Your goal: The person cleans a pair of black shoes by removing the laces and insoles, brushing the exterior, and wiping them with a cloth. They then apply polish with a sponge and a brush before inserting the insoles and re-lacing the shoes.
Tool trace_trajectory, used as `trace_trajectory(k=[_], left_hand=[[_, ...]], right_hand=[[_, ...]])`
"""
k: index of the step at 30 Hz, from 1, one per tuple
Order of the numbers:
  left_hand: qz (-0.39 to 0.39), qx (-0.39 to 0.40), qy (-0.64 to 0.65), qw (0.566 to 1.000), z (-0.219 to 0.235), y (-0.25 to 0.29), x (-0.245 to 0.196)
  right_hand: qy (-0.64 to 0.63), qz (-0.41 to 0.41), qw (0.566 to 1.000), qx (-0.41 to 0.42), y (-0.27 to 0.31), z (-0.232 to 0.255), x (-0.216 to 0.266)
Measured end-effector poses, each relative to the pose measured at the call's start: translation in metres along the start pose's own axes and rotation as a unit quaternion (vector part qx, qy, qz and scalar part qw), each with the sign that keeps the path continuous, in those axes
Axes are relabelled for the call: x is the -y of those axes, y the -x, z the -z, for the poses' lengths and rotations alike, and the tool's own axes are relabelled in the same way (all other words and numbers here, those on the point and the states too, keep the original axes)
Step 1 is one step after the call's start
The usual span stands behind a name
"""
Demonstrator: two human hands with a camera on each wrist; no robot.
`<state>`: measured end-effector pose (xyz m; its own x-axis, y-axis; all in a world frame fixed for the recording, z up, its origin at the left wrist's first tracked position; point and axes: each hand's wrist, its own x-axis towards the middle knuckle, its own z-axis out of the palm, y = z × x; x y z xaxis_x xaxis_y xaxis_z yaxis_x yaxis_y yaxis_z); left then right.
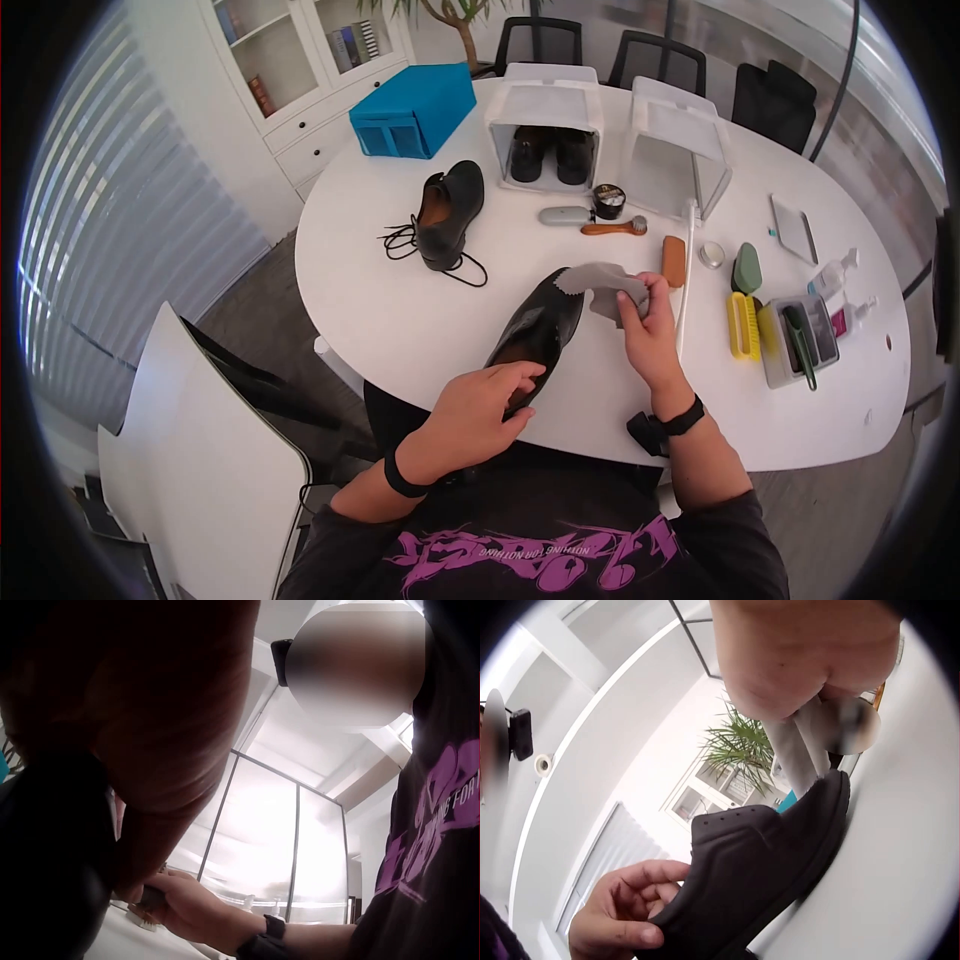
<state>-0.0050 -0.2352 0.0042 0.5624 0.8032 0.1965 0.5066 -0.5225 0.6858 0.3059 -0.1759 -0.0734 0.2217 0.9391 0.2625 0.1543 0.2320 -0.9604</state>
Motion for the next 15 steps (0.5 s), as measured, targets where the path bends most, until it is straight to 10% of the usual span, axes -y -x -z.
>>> trace_trajectory(k=[2, 4, 5, 15], left_hand=[[-0.009, -0.017, -0.001, 1.000, -0.005, -0.004, 0.005], [-0.020, -0.041, -0.006, 0.999, -0.009, -0.010, 0.011], [-0.024, -0.051, 0.017, 0.998, -0.010, -0.012, 0.013], [0.005, -0.133, 0.138, 0.981, -0.025, -0.043, 0.030]], right_hand=[[0.048, 0.001, 0.999, 0.012, 0.006, -0.003, 0.015], [0.110, 0.014, 0.971, 0.210, 0.009, -0.005, 0.032], [0.169, 0.123, 0.948, 0.240, 0.011, -0.010, 0.027], [0.153, 0.055, 0.958, 0.235, 0.026, -0.020, 0.039]])
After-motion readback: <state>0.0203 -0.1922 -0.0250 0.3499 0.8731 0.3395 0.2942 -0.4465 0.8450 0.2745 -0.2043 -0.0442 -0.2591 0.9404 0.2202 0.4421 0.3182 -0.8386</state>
